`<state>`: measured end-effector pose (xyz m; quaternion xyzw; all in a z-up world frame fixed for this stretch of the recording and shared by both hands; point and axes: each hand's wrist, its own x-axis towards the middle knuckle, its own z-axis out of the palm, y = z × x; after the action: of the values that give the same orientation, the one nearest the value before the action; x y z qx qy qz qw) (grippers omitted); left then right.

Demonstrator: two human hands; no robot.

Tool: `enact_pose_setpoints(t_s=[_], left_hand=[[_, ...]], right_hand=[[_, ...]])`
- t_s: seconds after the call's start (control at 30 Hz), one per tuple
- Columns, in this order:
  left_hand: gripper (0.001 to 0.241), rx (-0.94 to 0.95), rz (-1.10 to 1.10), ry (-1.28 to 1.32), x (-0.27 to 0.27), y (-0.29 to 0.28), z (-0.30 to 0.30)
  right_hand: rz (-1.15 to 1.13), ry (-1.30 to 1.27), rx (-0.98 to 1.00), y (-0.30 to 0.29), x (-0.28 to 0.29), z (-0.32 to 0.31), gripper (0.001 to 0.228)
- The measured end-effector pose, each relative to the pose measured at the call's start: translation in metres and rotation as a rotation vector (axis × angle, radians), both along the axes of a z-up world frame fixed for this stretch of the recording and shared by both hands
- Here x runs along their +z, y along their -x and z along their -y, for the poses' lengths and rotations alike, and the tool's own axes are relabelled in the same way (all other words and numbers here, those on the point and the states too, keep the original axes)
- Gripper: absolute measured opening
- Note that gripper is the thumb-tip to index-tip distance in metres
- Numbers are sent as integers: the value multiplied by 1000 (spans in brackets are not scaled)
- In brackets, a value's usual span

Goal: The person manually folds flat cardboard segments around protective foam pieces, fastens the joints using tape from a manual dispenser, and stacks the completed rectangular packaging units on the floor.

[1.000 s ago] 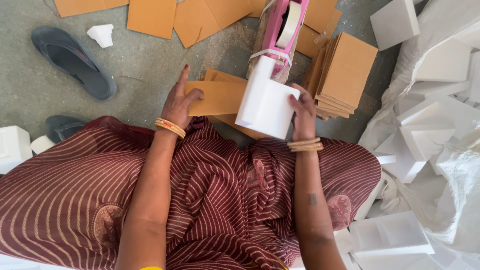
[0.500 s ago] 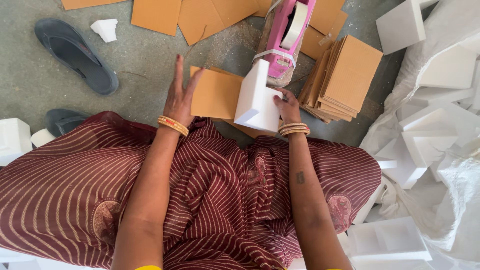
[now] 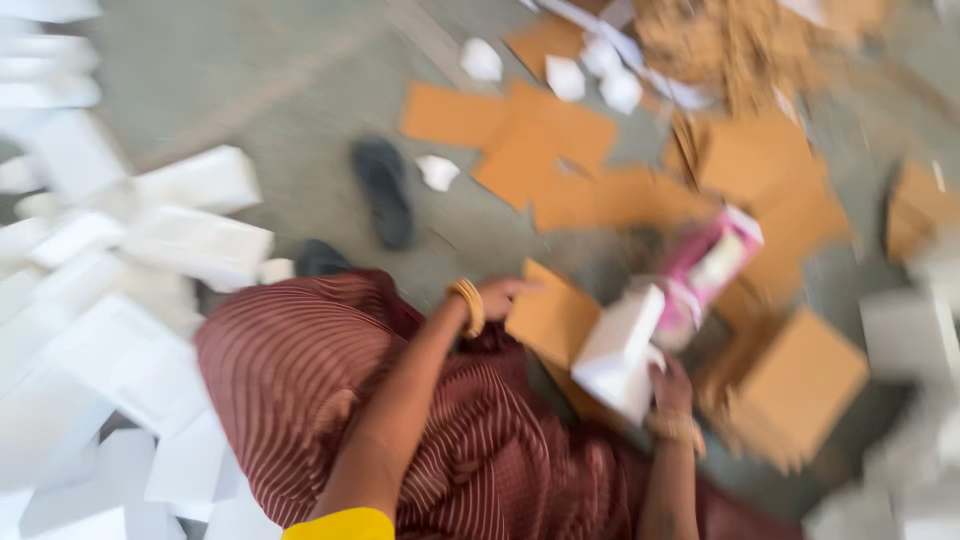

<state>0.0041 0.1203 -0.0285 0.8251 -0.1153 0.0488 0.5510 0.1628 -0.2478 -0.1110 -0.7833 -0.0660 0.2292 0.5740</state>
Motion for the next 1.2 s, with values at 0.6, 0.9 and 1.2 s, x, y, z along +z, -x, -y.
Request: enact_pose_setpoints(t_s=[0.6,0.9,1.2], left_hand=[[87,415,-440,261,-28,-2,45],[82,244,-400,-341,51,-13,145],[71,461,-620,-391,30,-15,149]], right_hand=[[-211,-152,-176,10,36,-15,40],[-115,-83,-191,29,33,-27,43],[487,461,-97,30,42,-21,73]])
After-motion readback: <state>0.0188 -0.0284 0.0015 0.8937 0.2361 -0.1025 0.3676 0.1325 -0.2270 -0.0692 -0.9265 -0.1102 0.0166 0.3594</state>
